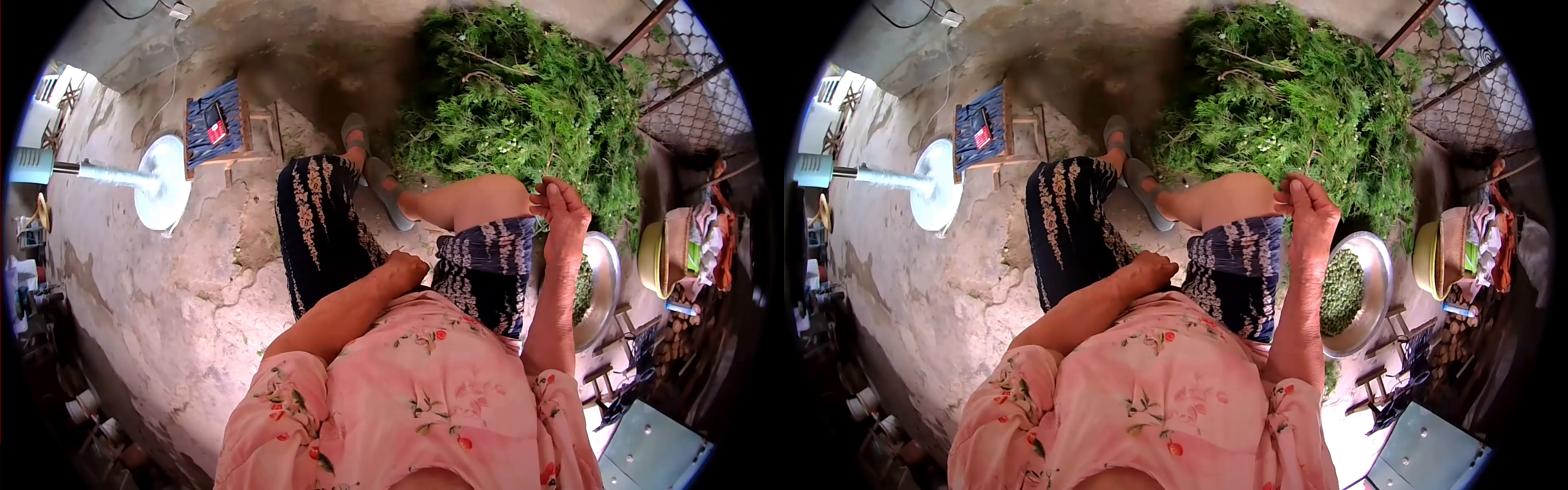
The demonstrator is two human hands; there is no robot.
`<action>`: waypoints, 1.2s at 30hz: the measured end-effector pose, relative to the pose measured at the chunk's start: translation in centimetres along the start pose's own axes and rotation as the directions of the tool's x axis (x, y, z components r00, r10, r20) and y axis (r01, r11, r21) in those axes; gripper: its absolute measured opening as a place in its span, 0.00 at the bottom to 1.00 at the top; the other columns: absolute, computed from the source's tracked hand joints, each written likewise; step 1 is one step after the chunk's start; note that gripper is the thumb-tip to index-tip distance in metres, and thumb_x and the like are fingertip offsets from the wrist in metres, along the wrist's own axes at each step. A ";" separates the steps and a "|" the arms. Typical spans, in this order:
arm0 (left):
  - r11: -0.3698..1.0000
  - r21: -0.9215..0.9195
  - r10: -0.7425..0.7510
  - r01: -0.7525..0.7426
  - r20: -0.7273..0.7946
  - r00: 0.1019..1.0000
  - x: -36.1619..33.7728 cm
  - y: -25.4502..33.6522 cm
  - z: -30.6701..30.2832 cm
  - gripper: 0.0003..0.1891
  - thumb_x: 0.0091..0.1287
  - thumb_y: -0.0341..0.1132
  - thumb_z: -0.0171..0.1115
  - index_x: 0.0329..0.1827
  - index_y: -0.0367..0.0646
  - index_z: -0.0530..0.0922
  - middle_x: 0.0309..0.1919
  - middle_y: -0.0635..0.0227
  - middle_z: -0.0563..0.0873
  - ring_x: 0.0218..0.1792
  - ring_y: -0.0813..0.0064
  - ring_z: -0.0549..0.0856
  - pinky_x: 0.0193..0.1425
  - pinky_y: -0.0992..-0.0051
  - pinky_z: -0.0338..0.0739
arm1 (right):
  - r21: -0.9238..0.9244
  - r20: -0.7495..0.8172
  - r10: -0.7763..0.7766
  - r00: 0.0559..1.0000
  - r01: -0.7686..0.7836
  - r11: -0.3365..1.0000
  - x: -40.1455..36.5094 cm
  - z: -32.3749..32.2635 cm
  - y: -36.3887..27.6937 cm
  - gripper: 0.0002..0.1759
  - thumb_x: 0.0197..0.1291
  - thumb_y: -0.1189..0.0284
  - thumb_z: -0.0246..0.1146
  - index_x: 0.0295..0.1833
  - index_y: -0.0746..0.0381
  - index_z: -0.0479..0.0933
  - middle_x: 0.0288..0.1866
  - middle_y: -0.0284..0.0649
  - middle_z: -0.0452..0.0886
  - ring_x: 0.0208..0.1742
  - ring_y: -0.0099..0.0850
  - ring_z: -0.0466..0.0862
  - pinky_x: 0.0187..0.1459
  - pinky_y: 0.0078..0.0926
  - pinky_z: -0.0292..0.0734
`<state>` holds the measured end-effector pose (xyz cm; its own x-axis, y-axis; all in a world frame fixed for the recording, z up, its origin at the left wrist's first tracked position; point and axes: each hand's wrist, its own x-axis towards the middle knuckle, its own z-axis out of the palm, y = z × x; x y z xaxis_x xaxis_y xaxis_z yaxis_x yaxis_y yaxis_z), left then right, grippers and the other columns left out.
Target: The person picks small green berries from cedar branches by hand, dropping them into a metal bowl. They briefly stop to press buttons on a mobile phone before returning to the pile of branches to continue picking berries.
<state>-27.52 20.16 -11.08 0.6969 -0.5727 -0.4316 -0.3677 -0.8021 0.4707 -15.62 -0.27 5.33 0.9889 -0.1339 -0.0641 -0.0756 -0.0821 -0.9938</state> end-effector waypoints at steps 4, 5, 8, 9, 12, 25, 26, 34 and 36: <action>1.000 -0.018 0.020 -0.020 -0.011 1.000 0.6 -0.7 0.0 0.11 0.53 0.39 0.61 0.34 0.42 0.79 0.32 0.59 0.84 0.35 0.59 0.84 0.37 0.65 0.79 | 0.010 0.001 0.051 0.999 -0.051 0.999 0.3 -0.1 0.6 0.11 0.61 0.75 0.56 0.46 0.68 0.77 0.36 0.41 0.81 0.31 0.24 0.81 0.32 0.19 0.78; 1.000 0.017 -0.011 0.010 0.026 1.000 0.7 -0.6 -0.2 0.10 0.53 0.38 0.62 0.35 0.42 0.80 0.32 0.59 0.84 0.35 0.60 0.84 0.37 0.66 0.79 | 0.002 -0.007 0.053 0.999 -0.053 0.999 0.3 -0.1 0.6 0.11 0.61 0.75 0.56 0.46 0.68 0.77 0.36 0.41 0.81 0.31 0.24 0.81 0.32 0.19 0.78; 0.996 -0.046 0.071 -0.074 -0.072 0.995 1.2 0.4 -1.2 0.09 0.56 0.32 0.55 0.34 0.43 0.83 0.37 0.60 0.85 0.39 0.62 0.85 0.37 0.64 0.80 | -0.020 -0.025 0.079 0.997 -0.080 0.997 0.4 -0.7 1.2 0.11 0.62 0.75 0.56 0.46 0.69 0.77 0.35 0.41 0.81 0.31 0.24 0.81 0.32 0.19 0.78; 0.997 -0.019 0.079 -0.080 -0.030 0.996 1.6 0.7 -1.4 0.09 0.56 0.32 0.54 0.34 0.43 0.83 0.38 0.60 0.85 0.40 0.63 0.85 0.37 0.64 0.80 | -0.031 -0.035 0.101 0.994 -0.102 0.994 0.5 -1.0 1.6 0.11 0.62 0.75 0.56 0.46 0.69 0.77 0.35 0.41 0.81 0.31 0.24 0.80 0.32 0.18 0.77; 0.998 -0.067 -0.006 0.014 0.114 0.993 1.8 1.1 -2.1 0.09 0.55 0.34 0.58 0.35 0.44 0.82 0.34 0.61 0.85 0.37 0.63 0.85 0.38 0.66 0.79 | -0.030 -0.052 0.125 0.991 -0.127 0.992 0.7 -2.2 2.8 0.11 0.62 0.75 0.56 0.46 0.69 0.77 0.34 0.40 0.81 0.30 0.24 0.80 0.31 0.18 0.77; 0.988 -0.035 0.151 -0.151 -0.021 0.988 2.3 2.1 -2.3 0.09 0.58 0.31 0.49 0.36 0.42 0.79 0.35 0.59 0.84 0.40 0.61 0.83 0.41 0.65 0.77 | -0.070 -0.201 0.151 0.968 -0.168 0.983 0.3 -5.0 4.2 0.13 0.62 0.71 0.56 0.47 0.68 0.76 0.35 0.39 0.81 0.32 0.25 0.80 0.34 0.19 0.76; 0.985 -0.051 0.162 -0.164 -0.039 0.986 2.2 2.3 -2.2 0.09 0.58 0.31 0.49 0.36 0.41 0.78 0.34 0.58 0.84 0.40 0.60 0.83 0.41 0.64 0.77 | -0.076 -0.199 0.157 0.967 -0.175 0.982 0.3 -5.4 4.5 0.13 0.62 0.71 0.56 0.47 0.68 0.76 0.35 0.39 0.81 0.32 0.25 0.80 0.34 0.19 0.76; 0.991 -0.032 0.128 -0.129 -0.026 0.991 2.0 1.3 -1.5 0.08 0.52 0.32 0.56 0.32 0.42 0.80 0.34 0.58 0.84 0.37 0.62 0.84 0.39 0.66 0.78 | -0.083 -0.241 0.242 0.940 -0.268 0.960 0.5 -5.7 5.5 0.12 0.62 0.73 0.56 0.46 0.70 0.75 0.34 0.39 0.80 0.29 0.23 0.79 0.30 0.18 0.76; 0.992 0.009 0.123 -0.123 -0.017 0.992 1.8 1.4 -1.4 0.08 0.52 0.31 0.56 0.33 0.44 0.81 0.35 0.60 0.84 0.38 0.64 0.85 0.38 0.65 0.78 | -0.054 -0.153 0.261 0.953 -0.271 0.961 0.6 -5.2 5.8 0.12 0.62 0.73 0.56 0.46 0.69 0.75 0.32 0.39 0.80 0.28 0.23 0.79 0.30 0.18 0.76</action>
<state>-25.91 18.25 -10.15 0.6568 -0.6641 -0.3572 -0.4558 -0.7270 0.5136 -16.14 -5.91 -0.01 0.9033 -0.3005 -0.3060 -0.3478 -0.0955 -0.9327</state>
